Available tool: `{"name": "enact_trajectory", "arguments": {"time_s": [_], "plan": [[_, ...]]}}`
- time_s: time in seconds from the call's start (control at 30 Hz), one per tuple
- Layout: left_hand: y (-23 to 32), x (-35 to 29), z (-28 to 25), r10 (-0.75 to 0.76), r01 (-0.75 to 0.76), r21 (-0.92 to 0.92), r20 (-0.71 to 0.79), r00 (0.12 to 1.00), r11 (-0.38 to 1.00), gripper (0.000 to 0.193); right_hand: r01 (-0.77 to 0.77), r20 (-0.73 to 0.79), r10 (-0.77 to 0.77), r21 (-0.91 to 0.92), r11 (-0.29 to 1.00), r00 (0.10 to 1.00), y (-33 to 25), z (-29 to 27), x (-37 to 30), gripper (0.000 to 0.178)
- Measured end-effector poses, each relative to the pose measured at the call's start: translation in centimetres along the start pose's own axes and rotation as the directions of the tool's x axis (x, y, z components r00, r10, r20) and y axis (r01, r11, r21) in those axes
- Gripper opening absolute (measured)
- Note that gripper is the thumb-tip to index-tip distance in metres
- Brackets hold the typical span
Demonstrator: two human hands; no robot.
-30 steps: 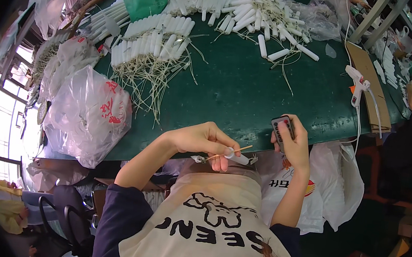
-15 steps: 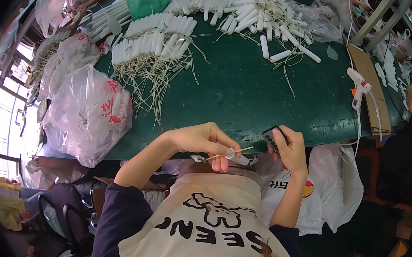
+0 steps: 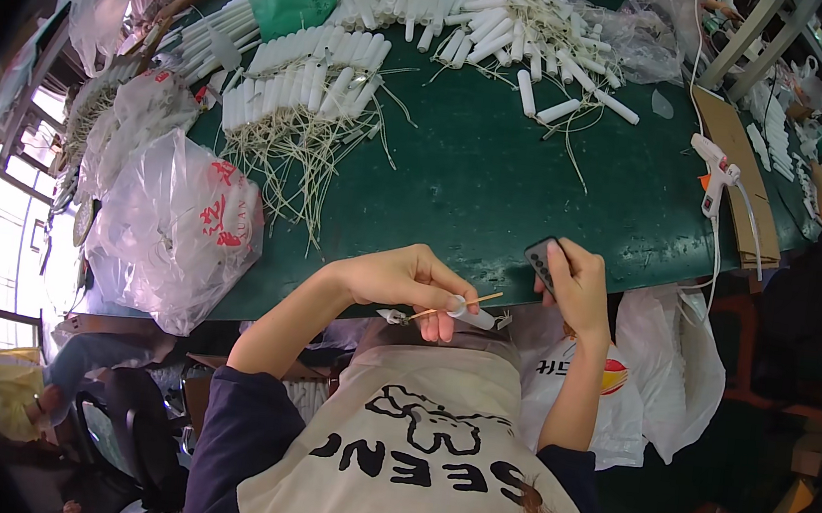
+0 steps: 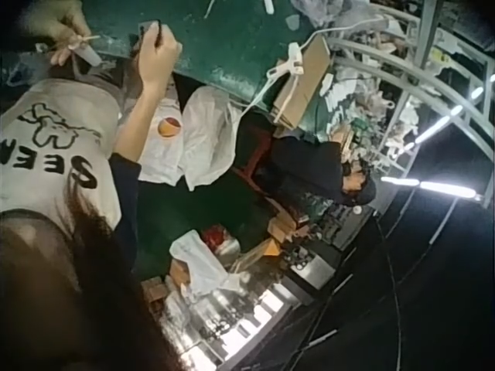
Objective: Assembling small white cylindrical components by inserting wires and sealing them using a lighter.
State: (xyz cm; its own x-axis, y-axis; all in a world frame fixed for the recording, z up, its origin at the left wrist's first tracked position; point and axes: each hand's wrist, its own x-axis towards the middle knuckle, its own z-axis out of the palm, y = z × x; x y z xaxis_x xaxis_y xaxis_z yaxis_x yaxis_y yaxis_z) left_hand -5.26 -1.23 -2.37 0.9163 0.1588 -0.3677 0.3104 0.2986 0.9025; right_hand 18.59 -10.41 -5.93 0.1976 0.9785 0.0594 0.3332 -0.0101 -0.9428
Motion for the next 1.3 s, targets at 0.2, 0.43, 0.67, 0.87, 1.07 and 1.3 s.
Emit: {"name": "enact_trajectory", "arguments": {"time_s": [0.2,0.43,0.67,0.87,1.07,1.3], "plan": [[-0.3,0.0,-0.2,0.001,-0.001,-0.041,0.005,1.0,0.999,0.027,0.159,-0.215,-0.393,-0.667,0.728,0.894,1.7,1.1,3.6,0.028],[-0.2,-0.4,-0.6,0.01,-0.009,-0.027,0.034,0.999,1.0,0.027,0.041,-0.289,-0.321,-0.683,0.729,0.902,3.6,1.5,5.2,0.027],[0.1,-0.4,-0.6,0.0,-0.001,-0.112,-0.016,1.0,0.994,0.025,0.055,-0.401,-0.333,-0.566,0.823,0.854,3.4,1.7,4.6,0.024],[0.9,-0.2,-1.0,0.089,-0.099,-0.245,-0.049,0.995,0.965,0.027,0.411,0.247,-0.474,0.268,0.871,0.845,-0.9,2.1,0.5,0.026],[1.9,1.2,-1.4,0.19,-0.2,-0.06,-0.14,0.972,0.978,0.03,0.153,0.144,-0.153,0.011,0.988,0.978,1.3,2.7,-2.4,0.024],[-1.7,5.0,-4.2,0.581,0.111,0.807,-0.505,0.638,0.58,0.016,-0.008,-0.027,0.01,0.058,0.998,1.0,0.2,2.6,-3.3,0.02]]}}
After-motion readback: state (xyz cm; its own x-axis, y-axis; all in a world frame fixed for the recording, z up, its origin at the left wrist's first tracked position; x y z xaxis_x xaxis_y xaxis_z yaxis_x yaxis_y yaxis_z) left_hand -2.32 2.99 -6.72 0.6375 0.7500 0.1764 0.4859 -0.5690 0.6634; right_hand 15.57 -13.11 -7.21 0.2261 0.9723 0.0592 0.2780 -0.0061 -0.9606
